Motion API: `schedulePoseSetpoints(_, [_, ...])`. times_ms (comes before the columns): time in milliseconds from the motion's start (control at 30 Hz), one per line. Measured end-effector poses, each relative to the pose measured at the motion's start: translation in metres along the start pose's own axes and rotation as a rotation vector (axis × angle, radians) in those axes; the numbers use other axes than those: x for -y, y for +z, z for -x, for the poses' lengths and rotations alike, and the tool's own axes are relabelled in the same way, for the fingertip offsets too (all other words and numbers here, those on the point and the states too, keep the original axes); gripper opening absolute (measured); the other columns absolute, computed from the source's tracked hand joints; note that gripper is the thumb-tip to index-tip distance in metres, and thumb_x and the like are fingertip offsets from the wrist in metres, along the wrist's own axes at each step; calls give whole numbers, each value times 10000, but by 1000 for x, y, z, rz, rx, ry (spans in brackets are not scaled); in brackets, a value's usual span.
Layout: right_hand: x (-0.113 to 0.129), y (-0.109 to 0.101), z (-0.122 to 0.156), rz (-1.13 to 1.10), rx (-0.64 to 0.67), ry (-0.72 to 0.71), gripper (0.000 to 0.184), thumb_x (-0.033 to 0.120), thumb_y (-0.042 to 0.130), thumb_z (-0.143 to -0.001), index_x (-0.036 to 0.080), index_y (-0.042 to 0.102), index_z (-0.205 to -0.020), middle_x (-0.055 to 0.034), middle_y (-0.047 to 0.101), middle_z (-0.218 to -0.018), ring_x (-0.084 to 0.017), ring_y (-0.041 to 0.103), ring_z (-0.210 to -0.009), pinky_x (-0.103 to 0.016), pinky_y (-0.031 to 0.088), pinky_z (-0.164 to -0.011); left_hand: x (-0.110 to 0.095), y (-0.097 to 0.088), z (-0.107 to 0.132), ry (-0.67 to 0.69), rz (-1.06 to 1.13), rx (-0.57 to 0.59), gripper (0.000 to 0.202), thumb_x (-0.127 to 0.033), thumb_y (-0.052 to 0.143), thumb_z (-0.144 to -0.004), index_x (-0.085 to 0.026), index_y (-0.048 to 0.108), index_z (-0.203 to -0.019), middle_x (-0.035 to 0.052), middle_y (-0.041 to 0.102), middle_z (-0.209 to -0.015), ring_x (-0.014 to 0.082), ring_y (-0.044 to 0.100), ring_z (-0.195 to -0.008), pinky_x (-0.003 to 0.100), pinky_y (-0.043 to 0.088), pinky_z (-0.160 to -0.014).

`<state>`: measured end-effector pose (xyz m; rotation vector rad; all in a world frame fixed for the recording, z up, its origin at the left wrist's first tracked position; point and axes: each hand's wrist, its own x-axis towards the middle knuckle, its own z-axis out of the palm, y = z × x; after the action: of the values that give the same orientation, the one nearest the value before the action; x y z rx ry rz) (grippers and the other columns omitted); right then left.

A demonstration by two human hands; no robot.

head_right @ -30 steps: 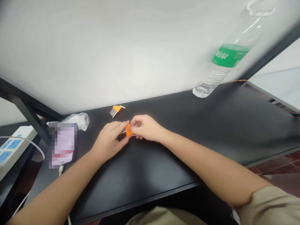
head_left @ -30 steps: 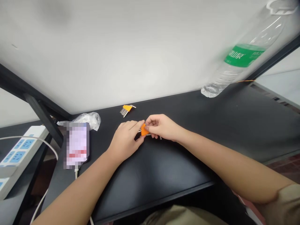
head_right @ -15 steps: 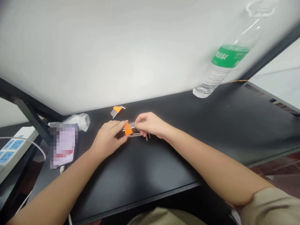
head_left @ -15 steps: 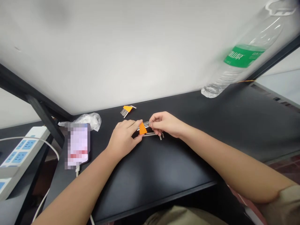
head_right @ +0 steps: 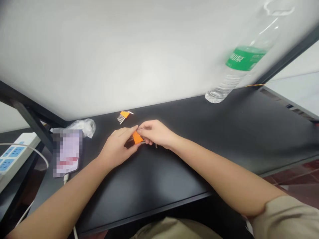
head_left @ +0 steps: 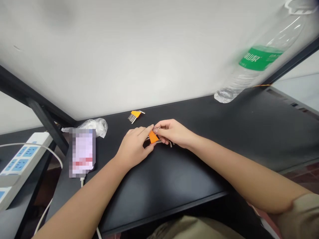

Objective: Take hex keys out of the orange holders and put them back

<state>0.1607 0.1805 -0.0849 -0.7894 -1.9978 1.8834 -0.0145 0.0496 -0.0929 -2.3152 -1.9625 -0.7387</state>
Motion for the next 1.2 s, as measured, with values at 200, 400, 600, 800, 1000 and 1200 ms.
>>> schedulePoseSetpoints(200, [-3,2,-3,-260,14,82,282,416,777,-842,152,731,-929,5,572,-614,-91,492,-528,-196,410,-457,-1,-5,-3,-20,-27,43,380,-262,623,-933,-232,580,-1309,52,710,-1101,241,649,-1034,399,475,-909])
schedulePoseSetpoints(400, [-7,-2,-5,-236,7,84,298,415,803,-818,146,735,-929,-7,597,-619,-100,526,-535,-204,464,-469,4,-7,-4,0,-61,44,399,-250,630,-920,-244,577,-1315,43,722,-1093,240,648,-999,392,461,-893])
schedulePoseSetpoints(600, [-9,-11,-6,24,27,41,245,403,704,-896,167,712,-962,-22,639,-631,-127,587,-516,-223,496,-468,8,-4,-3,15,-86,41,412,-265,645,-919,-238,579,-1324,44,726,-1116,241,650,-1015,387,453,-888])
schedulePoseSetpoints(800, [-4,-13,-2,353,-26,-20,142,251,664,-846,206,690,-978,-13,698,-776,-134,638,-550,-214,507,-450,4,-2,-3,10,-89,27,366,-273,644,-923,-236,597,-1284,37,724,-1083,229,649,-970,378,454,-863])
schedulePoseSetpoints(1000, [-6,-11,-3,337,-19,-2,209,221,613,-835,219,679,-1033,-3,682,-763,-144,636,-554,-224,493,-433,4,-2,-3,-14,-80,33,378,-285,658,-915,-234,583,-1282,31,719,-1050,229,650,-959,377,463,-852])
schedulePoseSetpoints(1200, [-2,-31,-2,502,-81,29,217,230,616,-842,214,688,-1046,23,664,-661,-133,618,-507,-228,474,-494,11,-1,-2,-53,-73,15,370,-320,651,-926,-235,597,-1282,49,716,-1062,238,655,-993,383,482,-888])
